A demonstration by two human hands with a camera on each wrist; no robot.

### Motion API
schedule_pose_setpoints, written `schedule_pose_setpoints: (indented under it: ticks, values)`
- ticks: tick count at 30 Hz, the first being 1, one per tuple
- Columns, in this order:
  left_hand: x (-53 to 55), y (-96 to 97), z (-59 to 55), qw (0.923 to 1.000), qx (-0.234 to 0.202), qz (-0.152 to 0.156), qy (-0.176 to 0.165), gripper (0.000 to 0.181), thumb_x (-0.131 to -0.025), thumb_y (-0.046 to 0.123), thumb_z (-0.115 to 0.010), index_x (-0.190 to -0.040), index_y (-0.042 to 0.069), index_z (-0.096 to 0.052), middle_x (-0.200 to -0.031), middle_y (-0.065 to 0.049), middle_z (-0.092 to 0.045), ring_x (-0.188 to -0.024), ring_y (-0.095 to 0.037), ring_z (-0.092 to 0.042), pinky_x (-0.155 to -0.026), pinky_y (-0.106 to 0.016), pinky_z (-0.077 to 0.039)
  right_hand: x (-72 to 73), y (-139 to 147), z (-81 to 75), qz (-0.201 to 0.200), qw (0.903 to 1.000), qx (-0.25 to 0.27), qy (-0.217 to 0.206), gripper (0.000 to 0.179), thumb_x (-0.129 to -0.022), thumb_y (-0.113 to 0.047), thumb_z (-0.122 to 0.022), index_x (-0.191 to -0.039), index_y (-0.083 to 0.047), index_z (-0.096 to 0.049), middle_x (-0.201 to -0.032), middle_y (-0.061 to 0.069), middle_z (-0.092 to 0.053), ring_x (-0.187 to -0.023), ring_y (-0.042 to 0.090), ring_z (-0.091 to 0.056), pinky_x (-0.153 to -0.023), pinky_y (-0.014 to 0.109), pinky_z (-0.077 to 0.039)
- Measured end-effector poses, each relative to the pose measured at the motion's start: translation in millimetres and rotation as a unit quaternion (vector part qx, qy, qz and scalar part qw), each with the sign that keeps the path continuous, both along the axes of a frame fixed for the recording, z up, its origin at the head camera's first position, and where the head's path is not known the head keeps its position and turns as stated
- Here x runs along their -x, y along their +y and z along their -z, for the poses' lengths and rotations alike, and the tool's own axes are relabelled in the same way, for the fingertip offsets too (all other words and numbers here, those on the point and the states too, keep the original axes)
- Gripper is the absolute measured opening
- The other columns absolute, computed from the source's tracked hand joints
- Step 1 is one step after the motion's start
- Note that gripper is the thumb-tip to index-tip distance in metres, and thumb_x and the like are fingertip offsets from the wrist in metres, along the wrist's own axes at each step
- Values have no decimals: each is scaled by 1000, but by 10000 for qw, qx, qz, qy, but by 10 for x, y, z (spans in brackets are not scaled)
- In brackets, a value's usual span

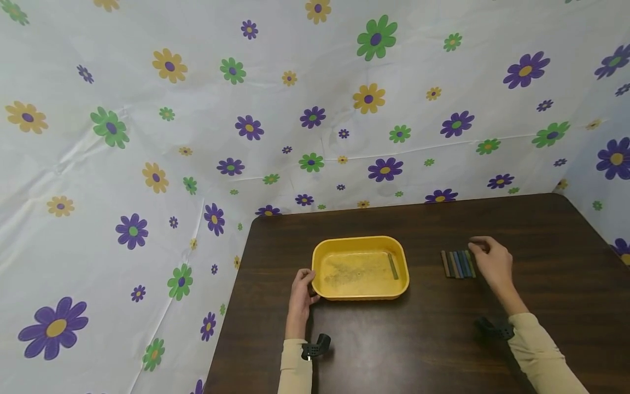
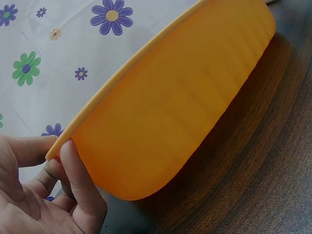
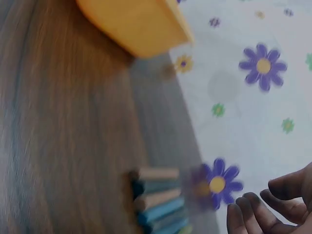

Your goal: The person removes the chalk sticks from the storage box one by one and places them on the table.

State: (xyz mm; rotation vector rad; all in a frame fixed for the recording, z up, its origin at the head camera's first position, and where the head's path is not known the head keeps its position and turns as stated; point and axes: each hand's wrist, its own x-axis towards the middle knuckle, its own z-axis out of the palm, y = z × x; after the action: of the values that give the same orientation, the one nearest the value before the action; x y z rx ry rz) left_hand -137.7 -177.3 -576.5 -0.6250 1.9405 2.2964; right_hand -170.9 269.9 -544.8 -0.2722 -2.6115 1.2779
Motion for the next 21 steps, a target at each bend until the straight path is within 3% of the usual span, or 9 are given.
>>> schedule_pose_setpoints:
  ticks: [4, 11, 17, 21]
  values:
    - [7, 1, -3, 10000, -21, -25, -58, 16, -106, 24, -59, -109, 10, -53, -90, -6, -52, -65, -13, -52, -56, -26, -47, -23, -140, -134, -111, 9998, 189, -15, 38, -109, -24, -54, -132, 5, -63, -113, 28, -68, -75, 2, -57, -60, 23, -45]
    - [12, 6, 10, 9999, -67, -79, -74, 15, -105, 23, -60, -107, 10, -53, -87, -5, -51, -64, -14, -52, -56, -26, -47, -97, -384, -260, -473, 9981, 383, 14, 40, -110, -27, -53, -134, 4, -61, -117, 27, -68, -94, 25, -63, -68, 22, -45]
    - [13, 18, 24, 9999, -41, -91, -95, 15, -105, 24, -60, -107, 11, -53, -88, -6, -51, -64, -13, -50, -55, -26, -47, -126, -512, -392, -692, 9953, 668, 69, 40, -110, -29, -53, -134, 3, -62, -117, 25, -69, -88, 6, -62, -69, 21, -48]
    - [18, 18, 28, 9999, -23, -118, -68, 17, -105, 25, -61, -108, 10, -53, -88, -5, -50, -64, -13, -48, -56, -25, -46, -112, -602, -464, -872, 9912, 984, 143, 39, -110, -26, -53, -134, 5, -60, -117, 27, -68, -87, 9, -66, -70, 23, -54]
